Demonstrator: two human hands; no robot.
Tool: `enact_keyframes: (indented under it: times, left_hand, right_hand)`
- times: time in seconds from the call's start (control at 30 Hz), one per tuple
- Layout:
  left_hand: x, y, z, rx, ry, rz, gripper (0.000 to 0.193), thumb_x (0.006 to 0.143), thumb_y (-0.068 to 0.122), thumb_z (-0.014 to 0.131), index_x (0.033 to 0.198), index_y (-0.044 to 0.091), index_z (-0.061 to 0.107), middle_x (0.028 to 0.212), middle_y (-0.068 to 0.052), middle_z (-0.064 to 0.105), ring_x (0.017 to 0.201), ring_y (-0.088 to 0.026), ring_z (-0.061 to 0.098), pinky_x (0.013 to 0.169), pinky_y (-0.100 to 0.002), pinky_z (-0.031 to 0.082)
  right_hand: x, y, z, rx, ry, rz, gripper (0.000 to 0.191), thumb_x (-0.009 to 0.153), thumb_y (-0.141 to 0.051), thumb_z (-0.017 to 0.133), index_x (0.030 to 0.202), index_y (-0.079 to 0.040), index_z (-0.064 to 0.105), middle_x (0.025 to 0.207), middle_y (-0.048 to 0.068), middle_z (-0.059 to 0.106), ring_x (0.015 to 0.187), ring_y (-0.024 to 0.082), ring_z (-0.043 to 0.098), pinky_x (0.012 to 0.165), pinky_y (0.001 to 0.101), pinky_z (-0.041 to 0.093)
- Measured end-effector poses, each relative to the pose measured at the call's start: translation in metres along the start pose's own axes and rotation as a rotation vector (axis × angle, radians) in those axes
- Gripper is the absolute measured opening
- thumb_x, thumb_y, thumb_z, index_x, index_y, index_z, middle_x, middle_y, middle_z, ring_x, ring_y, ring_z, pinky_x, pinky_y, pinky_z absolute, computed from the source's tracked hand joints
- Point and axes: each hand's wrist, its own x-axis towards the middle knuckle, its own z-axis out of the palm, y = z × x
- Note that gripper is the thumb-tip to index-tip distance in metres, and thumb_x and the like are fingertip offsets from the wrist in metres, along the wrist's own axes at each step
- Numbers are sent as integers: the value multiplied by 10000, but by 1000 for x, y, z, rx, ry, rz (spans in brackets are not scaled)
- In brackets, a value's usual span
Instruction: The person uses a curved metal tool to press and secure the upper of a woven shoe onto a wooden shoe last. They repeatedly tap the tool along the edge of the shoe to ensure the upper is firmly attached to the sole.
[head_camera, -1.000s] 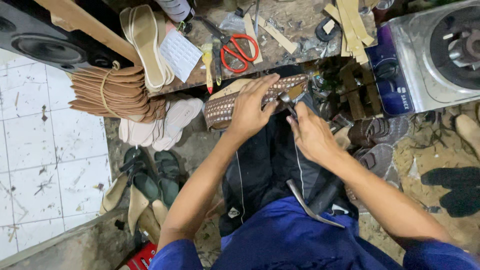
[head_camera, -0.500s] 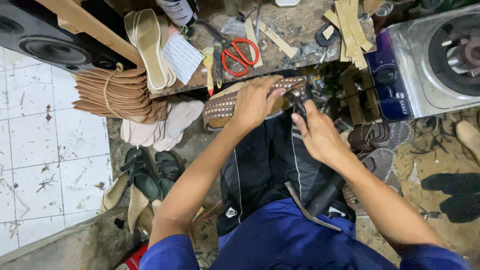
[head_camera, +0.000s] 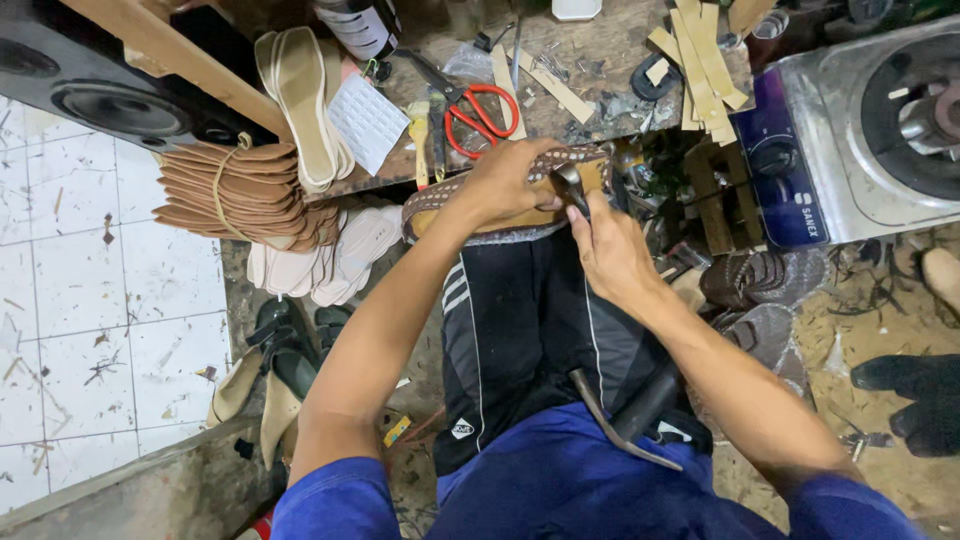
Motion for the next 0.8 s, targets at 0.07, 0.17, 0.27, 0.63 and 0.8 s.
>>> enact_keyframes:
  times: [0.07,0.17,0.27,0.63,0.8]
  left_hand:
    - [0,-3,2,-12,-48,-31,666,625,292,927,1216,113,678,1075,-171,730,1053,-366,682,904,-456,525]
    - [-3,-2,2,24,88,109,698,630,287,934,1238,76,665,1124,-191,719,1081,-397,664,915,-472,514]
    - [-10,11,-7,-22,58,17,692,660,254,921,1284,97,667,1175,-167,734,1126,-353,697,940,-421,546]
    - [-84,59,13,-966,1199,203,699,913,-15,792,1479,47,387,1366,-87,564,1226,-187,584,1032,-333,515]
    - [-143,42,44,-1355,1314,87,508,924,-66,723,1385,-20,515,1322,-138,628,1173,-198,632,1025,-342,546]
  right_hand:
    - [-1,1,-1,228,-21,100,213,1091,-200,482,1096,7,529,723,156,665,634,327,668,606,422,500]
    - [-1,-4,-5,416,235,-119,264,1096,-200,422,1186,26,522,808,177,641,611,303,620,598,405,516]
    - [2,-12,-10,-108,-73,64,309,1146,-295,527,1193,6,573,746,177,633,651,354,633,615,416,455]
    - [-27,-28,-29,997,22,195,328,1114,-335,443,1210,-26,502,824,113,653,586,130,595,502,276,511]
    - [-35,-41,-15,909,-223,276,236,1056,-270,499,1080,-37,524,823,112,658,547,137,586,451,285,495]
